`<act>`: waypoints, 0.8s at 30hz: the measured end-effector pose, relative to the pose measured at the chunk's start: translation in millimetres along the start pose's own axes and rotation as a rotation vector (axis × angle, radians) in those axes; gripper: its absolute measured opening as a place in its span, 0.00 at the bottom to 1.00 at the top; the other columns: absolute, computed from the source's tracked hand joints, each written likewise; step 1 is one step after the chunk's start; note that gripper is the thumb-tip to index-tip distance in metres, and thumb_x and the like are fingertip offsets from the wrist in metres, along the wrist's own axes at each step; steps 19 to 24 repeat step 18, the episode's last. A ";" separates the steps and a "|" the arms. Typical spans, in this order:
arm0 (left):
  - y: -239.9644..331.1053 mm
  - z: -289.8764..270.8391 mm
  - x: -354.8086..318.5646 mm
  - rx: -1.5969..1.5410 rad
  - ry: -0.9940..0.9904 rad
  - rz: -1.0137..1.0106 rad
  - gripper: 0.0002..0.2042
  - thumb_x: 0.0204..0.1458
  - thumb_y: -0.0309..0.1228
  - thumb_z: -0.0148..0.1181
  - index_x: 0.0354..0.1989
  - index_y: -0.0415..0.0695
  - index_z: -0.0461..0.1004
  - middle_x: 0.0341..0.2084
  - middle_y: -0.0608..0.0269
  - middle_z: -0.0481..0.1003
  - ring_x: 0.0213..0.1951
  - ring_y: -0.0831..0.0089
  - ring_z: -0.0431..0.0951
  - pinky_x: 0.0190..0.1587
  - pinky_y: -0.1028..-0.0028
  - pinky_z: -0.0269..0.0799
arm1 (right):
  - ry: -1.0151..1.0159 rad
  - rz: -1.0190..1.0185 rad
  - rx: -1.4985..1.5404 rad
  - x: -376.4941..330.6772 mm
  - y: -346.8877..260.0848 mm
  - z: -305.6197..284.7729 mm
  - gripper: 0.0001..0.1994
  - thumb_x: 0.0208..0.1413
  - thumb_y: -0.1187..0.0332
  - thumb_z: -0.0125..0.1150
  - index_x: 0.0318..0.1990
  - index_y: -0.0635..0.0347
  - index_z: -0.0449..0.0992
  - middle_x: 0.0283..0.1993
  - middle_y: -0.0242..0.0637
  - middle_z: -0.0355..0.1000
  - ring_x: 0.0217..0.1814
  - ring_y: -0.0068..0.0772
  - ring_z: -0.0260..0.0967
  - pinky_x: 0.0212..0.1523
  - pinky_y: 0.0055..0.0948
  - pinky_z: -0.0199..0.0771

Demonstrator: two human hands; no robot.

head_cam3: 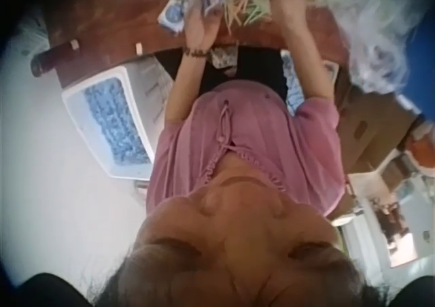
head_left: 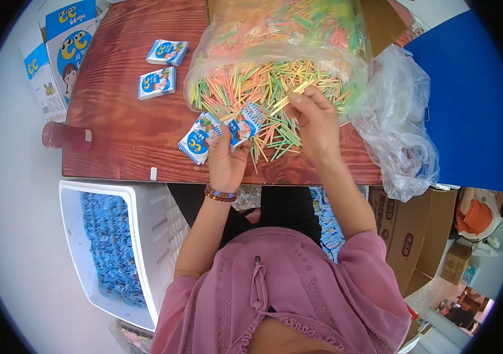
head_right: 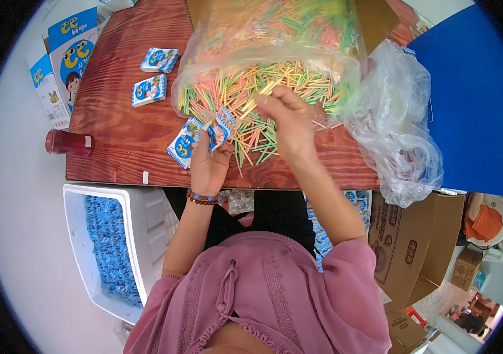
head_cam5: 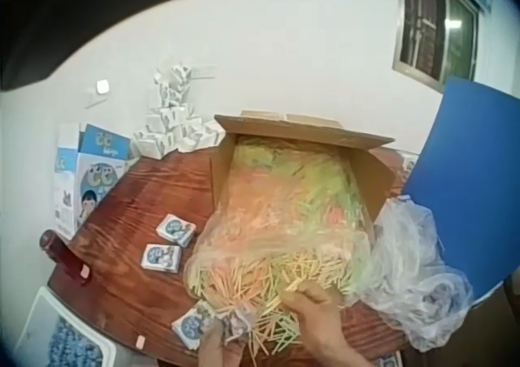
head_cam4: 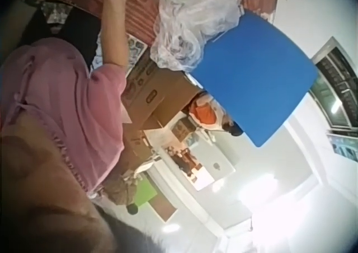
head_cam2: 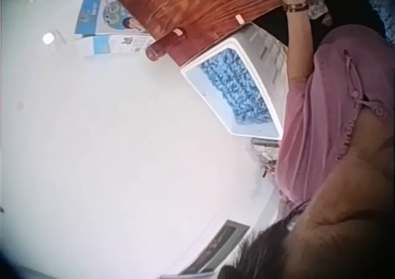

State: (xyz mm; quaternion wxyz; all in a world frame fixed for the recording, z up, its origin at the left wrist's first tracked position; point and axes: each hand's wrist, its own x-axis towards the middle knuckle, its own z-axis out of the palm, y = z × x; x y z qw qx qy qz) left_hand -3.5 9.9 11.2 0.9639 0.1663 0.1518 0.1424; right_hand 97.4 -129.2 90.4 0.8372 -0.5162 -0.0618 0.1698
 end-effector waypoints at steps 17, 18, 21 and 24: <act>16.4 7.3 -6.8 -0.001 -0.050 0.092 0.12 0.62 0.35 0.48 0.47 0.42 0.72 0.43 0.63 0.76 0.44 0.73 0.77 0.47 0.69 0.74 | -0.207 -0.467 -0.610 -16.6 17.5 50.2 0.07 0.56 0.76 0.57 0.41 0.63 0.77 0.43 0.35 0.72 0.47 0.23 0.67 0.49 0.23 0.65; 17.5 2.6 -4.0 -0.010 -0.086 0.085 0.13 0.62 0.35 0.48 0.49 0.42 0.70 0.44 0.62 0.76 0.45 0.72 0.77 0.49 0.68 0.73 | -0.209 -0.523 -0.644 -15.3 14.8 50.2 0.09 0.58 0.74 0.55 0.44 0.61 0.78 0.44 0.37 0.71 0.47 0.25 0.67 0.49 0.24 0.65; 17.5 2.6 -4.0 -0.010 -0.086 0.085 0.13 0.62 0.35 0.48 0.49 0.42 0.70 0.44 0.62 0.76 0.45 0.72 0.77 0.49 0.68 0.73 | -0.209 -0.523 -0.644 -15.3 14.8 50.2 0.09 0.58 0.74 0.55 0.44 0.61 0.78 0.44 0.37 0.71 0.47 0.25 0.67 0.49 0.24 0.65; 17.5 2.6 -4.0 -0.010 -0.086 0.085 0.13 0.62 0.35 0.48 0.49 0.42 0.70 0.44 0.62 0.76 0.45 0.72 0.77 0.49 0.68 0.73 | -0.209 -0.523 -0.644 -15.3 14.8 50.2 0.09 0.58 0.74 0.55 0.44 0.61 0.78 0.44 0.37 0.71 0.47 0.25 0.67 0.49 0.24 0.65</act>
